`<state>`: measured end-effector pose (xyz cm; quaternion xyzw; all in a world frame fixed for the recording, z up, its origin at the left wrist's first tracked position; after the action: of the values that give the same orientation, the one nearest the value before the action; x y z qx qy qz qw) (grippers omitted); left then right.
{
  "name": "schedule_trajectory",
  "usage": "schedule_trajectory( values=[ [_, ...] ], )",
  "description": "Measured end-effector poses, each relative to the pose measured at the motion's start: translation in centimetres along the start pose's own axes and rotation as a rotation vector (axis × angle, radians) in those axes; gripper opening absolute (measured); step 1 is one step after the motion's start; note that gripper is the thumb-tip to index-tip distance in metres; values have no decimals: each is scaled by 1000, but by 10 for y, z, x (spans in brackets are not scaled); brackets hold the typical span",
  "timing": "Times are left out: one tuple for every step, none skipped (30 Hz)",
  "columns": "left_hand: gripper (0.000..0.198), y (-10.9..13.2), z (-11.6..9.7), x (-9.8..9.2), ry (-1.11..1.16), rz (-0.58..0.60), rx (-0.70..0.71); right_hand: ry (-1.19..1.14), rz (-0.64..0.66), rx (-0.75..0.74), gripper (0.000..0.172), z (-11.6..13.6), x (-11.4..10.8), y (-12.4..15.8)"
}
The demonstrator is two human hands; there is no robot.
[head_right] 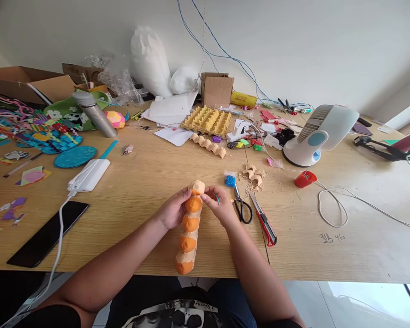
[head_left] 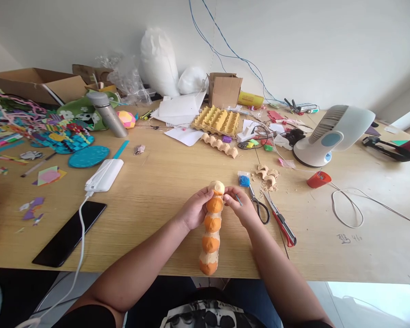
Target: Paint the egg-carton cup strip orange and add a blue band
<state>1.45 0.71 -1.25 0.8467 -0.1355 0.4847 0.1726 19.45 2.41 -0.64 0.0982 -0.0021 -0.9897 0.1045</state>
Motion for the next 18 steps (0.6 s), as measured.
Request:
schedule_trajectory(
  values=[
    [38,0,1,-1,1,-10,2,-32,7,3,52,2,1,1],
    [38,-1,1,-2,0,-17,3,-61,20,7,53,4,2,2],
    [38,-1,2,-3,-1,-21,4,-87,40,18,52,6,3,2],
    [38,-1,3,-3,-3,-20,6,-115,55,33,51,7,5,3],
    [37,-1,3,-3,-6,-15,11,-148,63,51,49,7,7,4],
    [35,-1,4,-2,-10,-7,16,-189,62,73,48,7,8,5],
    [34,-1,5,-1,-18,2,21,-237,52,95,47,7,10,6],
    [33,-1,5,-1,-25,9,27,-287,44,118,47,6,12,6],
    [33,-1,5,-1,-31,12,31,-333,41,140,48,5,13,7],
    [33,-1,5,-1,-37,7,34,-370,49,161,48,5,15,8],
    [33,-1,6,-2,-42,-3,38,-394,66,177,48,4,16,8],
    [33,-1,6,-3,-50,-17,41,-407,88,185,48,4,17,9],
    [34,-1,6,-4,-59,-32,45,-414,109,188,48,4,18,9],
    [34,-1,7,-4,-69,-45,48,-417,126,187,48,4,18,10],
    [34,0,7,-5,-78,-54,48,-421,135,185,48,5,19,10],
    [34,0,8,-5,-84,-59,48,-427,139,182,48,5,19,10],
    [35,0,8,-4,-86,-60,49,-433,138,178,48,5,19,11],
    [35,0,8,-4,-85,-56,51,-434,137,174,48,5,19,11]
  ],
)
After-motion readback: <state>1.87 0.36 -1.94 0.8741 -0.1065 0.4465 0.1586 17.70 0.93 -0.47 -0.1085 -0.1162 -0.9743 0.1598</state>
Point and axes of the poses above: each hand's wrist, its own y-axis away from the middle knuckle, its own x-axis out of the palm, z = x × y, the point moved 1 cm from there along -y, towards the middle knuckle, and after that the axes turned 12 degrees about y, right-handed, at the moved point
